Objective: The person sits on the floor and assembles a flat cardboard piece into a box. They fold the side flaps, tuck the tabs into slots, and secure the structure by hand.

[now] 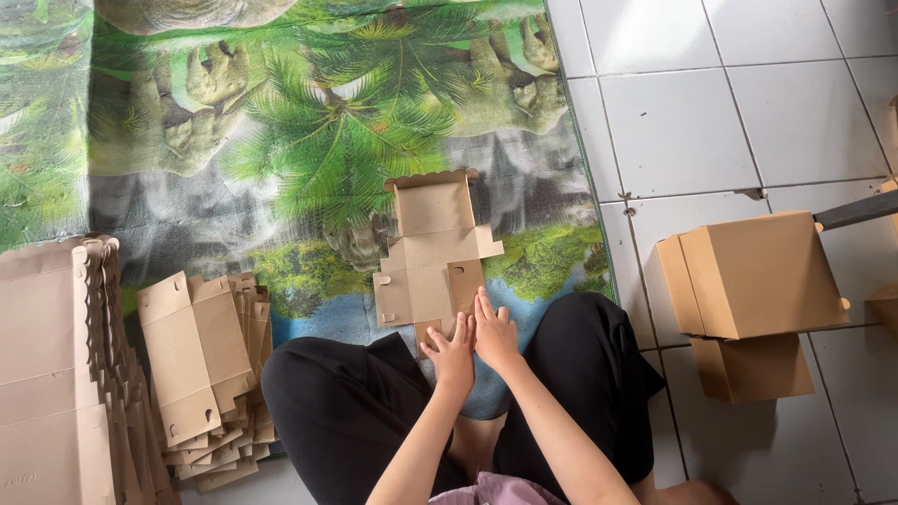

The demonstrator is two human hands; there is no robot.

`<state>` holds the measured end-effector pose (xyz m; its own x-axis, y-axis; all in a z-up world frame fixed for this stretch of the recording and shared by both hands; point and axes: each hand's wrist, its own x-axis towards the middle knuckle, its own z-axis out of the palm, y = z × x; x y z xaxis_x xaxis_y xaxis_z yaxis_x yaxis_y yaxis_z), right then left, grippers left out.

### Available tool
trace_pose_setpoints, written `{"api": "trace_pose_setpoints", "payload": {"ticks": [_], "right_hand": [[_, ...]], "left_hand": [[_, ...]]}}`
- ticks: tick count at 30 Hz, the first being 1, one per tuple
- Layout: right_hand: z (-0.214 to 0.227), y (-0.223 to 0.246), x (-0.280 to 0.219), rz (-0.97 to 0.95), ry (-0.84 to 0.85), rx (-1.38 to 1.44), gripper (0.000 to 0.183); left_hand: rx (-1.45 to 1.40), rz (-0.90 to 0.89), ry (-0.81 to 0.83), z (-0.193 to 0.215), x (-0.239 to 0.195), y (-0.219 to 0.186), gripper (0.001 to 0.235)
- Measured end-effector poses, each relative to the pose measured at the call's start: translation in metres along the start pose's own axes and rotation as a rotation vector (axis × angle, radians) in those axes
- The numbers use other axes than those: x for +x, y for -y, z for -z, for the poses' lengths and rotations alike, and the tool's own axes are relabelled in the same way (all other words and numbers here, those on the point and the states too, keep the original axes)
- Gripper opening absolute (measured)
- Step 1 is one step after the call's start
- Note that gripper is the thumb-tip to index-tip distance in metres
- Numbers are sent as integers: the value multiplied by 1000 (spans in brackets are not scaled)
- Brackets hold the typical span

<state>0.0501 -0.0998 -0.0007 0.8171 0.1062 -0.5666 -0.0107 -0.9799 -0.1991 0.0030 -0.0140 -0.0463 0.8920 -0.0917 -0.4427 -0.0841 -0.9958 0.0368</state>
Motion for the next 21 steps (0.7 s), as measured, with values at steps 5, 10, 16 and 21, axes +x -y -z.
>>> {"api": "trace_pose_setpoints", "payload": {"ticks": [5,10,16,21], "right_hand": [[14,2,8,-22,23,30,70],[11,-4,19,-31,31,11,69],[12,-10,35,-5,-14,-23,64],[18,-3,28,-35,18,0,68]], "left_hand": [[16,23,72,-4,12,-4,85],[21,5,-8,-19,10,-3,90],[113,-49,126,-8,19,0,95],[45,-7,-129,-31,18,-3,85]]}}
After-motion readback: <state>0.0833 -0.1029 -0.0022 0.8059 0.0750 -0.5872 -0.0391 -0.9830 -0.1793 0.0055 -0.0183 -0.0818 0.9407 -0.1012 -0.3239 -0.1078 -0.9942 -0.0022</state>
